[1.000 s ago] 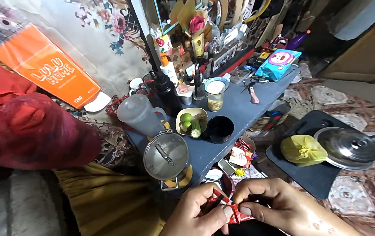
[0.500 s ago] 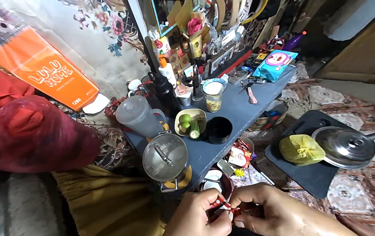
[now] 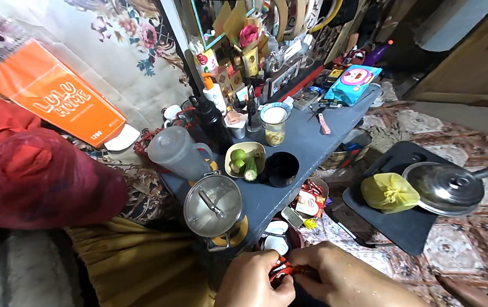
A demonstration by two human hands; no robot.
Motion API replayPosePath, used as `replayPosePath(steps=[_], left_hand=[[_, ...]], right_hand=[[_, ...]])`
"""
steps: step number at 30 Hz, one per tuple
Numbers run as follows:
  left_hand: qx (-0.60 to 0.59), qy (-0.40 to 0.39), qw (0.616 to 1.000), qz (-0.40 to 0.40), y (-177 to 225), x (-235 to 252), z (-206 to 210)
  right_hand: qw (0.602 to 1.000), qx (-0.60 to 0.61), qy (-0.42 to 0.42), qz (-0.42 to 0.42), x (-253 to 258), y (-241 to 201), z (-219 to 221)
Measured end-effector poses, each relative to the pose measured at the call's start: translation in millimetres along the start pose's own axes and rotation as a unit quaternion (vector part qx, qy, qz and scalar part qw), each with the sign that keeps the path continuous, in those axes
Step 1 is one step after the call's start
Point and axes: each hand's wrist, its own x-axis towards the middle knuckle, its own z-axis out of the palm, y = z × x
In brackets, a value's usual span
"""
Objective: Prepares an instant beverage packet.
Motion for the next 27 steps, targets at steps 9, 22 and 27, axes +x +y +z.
replayPosePath(steps=[9,22,27], left_hand=[[-0.078,-0.041,0.996,-0.029,-28,4,16],[-0.112,-0.075,0.989,-0.053,-35,12,26],[-0.106,-0.108,0.987,-0.059,-35,18,20]], right_hand=[[0.994,-0.073,0.023,0.076,-5,-18,32],[0.993,-0.074,-0.003,0.087,-5,-15,35],[0.993,-0.09,0.011,0.077,-3,-17,36]])
